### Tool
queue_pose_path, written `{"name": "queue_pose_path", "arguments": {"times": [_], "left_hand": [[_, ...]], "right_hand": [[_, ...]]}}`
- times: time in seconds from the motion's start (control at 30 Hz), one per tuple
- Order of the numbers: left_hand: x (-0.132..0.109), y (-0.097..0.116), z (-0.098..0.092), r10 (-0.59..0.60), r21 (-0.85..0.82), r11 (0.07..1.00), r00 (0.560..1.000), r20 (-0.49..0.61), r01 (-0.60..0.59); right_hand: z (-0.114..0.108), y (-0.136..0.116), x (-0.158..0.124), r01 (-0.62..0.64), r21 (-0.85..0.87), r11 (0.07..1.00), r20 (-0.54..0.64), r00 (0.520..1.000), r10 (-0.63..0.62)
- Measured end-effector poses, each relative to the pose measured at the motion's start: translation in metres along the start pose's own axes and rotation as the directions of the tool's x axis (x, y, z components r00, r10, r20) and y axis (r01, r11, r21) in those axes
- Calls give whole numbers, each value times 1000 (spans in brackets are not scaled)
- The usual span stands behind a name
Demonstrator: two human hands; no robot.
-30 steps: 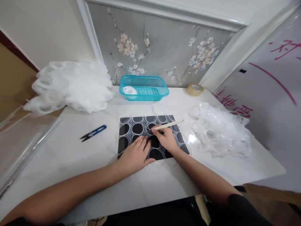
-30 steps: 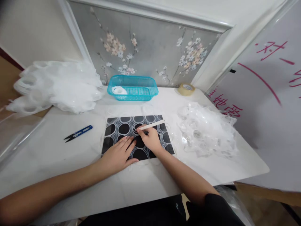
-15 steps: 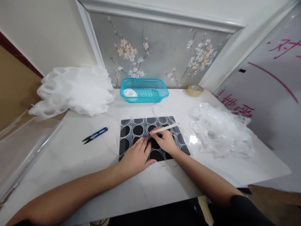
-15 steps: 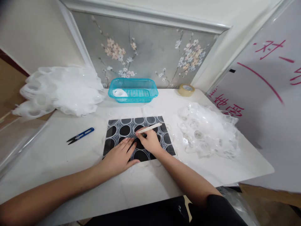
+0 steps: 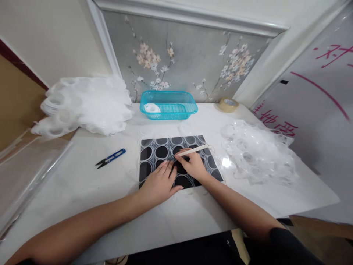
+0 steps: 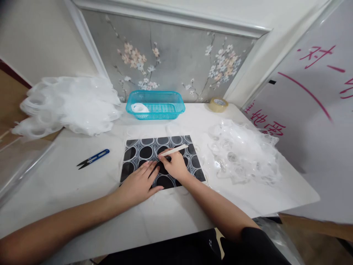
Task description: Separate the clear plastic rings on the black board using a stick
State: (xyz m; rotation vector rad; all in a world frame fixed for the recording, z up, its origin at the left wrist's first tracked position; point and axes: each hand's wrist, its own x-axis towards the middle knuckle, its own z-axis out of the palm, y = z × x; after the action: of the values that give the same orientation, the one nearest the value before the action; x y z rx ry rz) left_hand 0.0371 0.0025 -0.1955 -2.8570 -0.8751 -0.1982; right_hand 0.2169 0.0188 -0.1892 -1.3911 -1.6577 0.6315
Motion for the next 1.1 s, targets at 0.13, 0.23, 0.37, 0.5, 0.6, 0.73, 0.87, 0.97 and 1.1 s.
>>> {"name": "queue_pose_path", "arguments": {"times": [0.13,0.23,0.37,0.5,0.6,0.73,0.87,0.97,1.1], "left_hand": [[0,0,0,1,1,1000,1000,15,-1],[0,0,-1,1,13,1000,1000,20,-2],[0,0,0,8,-19,1000,1000,9,-7],[0,0,-1,-1,-72,997,1000,-4,1],[0,-1,-2,24,-73,997,1000,-20,-25],[1,-1,-3,21,-126,992,1000,-23,-24],[0,-2,-6,17,-90,996,998,64,-11],[-1,-5,-13,41,-88,996,994,104,-32],[-5,-12,-27,61,-107,993,998,35,-57]], "right_hand": [[0,1,-1,-3,7,1000,-18,1000,3],[1,2,-1,-9,9,1000,-29,1000,9],[0,2,-1,9,-27,1000,-3,1000,-9],[0,1,-5,127,-258,958,63,991,-115],[4,-4,-14,270,-474,838,180,961,-208],[9,-10,-14,342,-572,746,270,937,-223],[-17,4,24,208,-633,746,156,978,-141],[-56,18,63,-191,-599,777,-321,947,-14],[-67,9,75,-181,-294,938,-565,825,-18]]}}
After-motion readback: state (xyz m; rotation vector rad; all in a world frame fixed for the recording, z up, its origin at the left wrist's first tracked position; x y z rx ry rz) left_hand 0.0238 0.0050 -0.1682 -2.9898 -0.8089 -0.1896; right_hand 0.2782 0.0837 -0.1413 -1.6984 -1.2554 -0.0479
